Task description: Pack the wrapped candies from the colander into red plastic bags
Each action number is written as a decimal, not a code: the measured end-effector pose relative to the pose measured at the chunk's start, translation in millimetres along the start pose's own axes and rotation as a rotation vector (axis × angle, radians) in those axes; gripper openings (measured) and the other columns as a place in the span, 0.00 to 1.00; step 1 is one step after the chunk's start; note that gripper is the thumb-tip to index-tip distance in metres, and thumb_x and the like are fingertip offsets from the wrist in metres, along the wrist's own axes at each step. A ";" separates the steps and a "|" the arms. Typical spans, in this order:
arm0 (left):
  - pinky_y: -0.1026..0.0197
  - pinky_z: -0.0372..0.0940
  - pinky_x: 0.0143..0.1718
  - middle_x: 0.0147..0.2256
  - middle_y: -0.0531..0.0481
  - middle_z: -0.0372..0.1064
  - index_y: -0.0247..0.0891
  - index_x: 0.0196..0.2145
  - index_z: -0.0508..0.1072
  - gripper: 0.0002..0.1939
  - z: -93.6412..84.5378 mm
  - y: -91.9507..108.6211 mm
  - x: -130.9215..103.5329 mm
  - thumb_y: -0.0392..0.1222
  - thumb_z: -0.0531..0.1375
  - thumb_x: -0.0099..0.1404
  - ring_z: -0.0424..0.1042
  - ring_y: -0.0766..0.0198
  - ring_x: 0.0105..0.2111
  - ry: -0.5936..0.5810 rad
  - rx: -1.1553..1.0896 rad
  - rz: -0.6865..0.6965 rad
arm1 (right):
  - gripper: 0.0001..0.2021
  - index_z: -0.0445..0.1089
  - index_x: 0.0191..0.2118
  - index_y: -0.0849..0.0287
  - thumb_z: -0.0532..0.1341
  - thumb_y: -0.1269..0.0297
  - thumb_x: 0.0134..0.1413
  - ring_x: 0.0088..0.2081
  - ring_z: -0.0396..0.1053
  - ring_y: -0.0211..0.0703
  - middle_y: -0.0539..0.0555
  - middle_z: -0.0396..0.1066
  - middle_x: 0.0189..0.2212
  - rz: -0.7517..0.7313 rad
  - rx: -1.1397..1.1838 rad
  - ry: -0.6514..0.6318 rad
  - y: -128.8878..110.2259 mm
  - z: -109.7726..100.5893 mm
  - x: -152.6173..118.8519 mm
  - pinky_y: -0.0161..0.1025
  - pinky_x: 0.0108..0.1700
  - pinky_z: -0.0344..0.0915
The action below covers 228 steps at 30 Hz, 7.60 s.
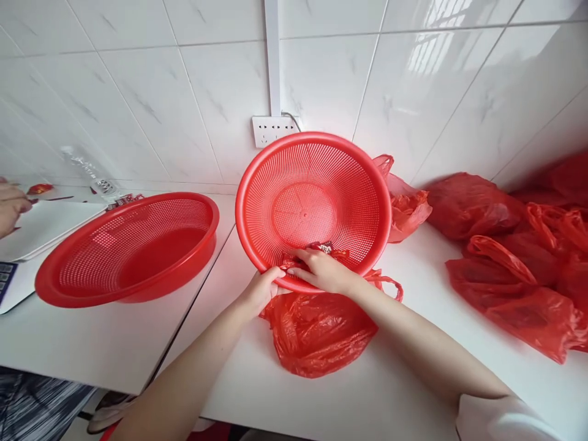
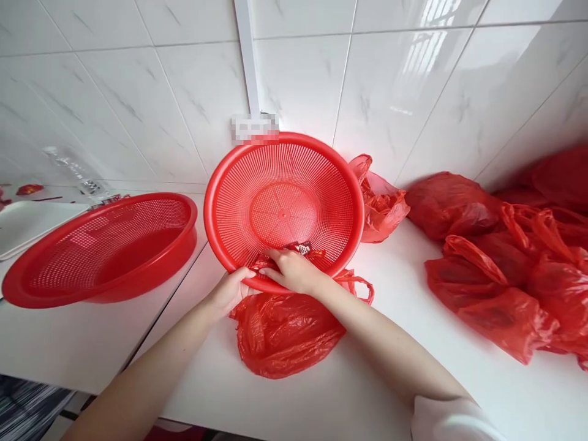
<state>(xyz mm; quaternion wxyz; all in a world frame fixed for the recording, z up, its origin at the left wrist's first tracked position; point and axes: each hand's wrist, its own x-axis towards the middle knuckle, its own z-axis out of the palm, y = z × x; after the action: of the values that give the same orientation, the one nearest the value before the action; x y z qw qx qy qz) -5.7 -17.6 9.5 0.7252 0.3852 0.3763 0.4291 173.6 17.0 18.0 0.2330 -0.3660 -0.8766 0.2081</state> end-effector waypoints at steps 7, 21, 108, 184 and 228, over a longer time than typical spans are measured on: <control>0.51 0.69 0.48 0.39 0.43 0.74 0.34 0.35 0.69 0.08 -9.8 2.5 2.3 0.38 0.55 0.57 0.73 0.54 0.45 0.091 0.074 -0.025 | 0.21 0.68 0.42 0.61 0.48 0.48 0.63 0.33 0.73 0.42 0.56 0.75 0.35 0.499 0.972 0.228 26.4 -5.7 16.1 0.40 0.37 0.71; 0.57 0.70 0.41 0.30 0.51 0.69 0.35 0.25 0.66 0.05 -27.6 -1.1 12.7 0.36 0.59 0.57 0.71 0.63 0.34 0.119 0.038 0.016 | 0.15 0.75 0.35 0.62 0.69 0.56 0.45 0.28 0.73 0.40 0.52 0.76 0.29 0.250 1.131 0.317 27.3 -29.3 8.5 0.36 0.34 0.69; 0.52 0.70 0.31 0.24 0.48 0.70 0.36 0.25 0.65 0.06 -11.8 5.6 7.1 0.37 0.60 0.49 0.75 0.52 0.28 0.233 0.088 -0.156 | 0.16 0.73 0.38 0.64 0.67 0.56 0.49 0.30 0.73 0.35 0.54 0.75 0.30 0.324 1.174 0.020 38.8 -39.3 1.9 0.33 0.36 0.72; 0.56 0.68 0.23 0.24 0.47 0.72 0.36 0.25 0.64 0.05 -13.1 7.7 10.6 0.38 0.59 0.50 0.74 0.55 0.22 0.213 0.064 -0.181 | 0.20 0.66 0.55 0.59 0.51 0.55 0.64 0.50 0.69 0.48 0.61 0.71 0.50 0.084 -0.028 -0.175 43.9 -30.9 -3.1 0.42 0.52 0.62; 0.52 0.72 0.31 0.28 0.41 0.75 0.32 0.30 0.71 0.07 -17.1 8.1 12.3 0.37 0.58 0.53 0.77 0.50 0.30 0.165 0.051 -0.157 | 0.17 0.73 0.44 0.64 0.66 0.60 0.49 0.34 0.74 0.39 0.55 0.77 0.33 0.086 0.687 -0.498 25.7 -63.9 -13.1 0.35 0.38 0.70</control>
<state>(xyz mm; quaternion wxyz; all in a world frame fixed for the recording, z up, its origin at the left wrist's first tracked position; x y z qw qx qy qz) -19.1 0.3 6.8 0.7131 0.3362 0.4746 0.3915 231.5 36.3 52.3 0.1138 -0.2417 -0.7698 0.5796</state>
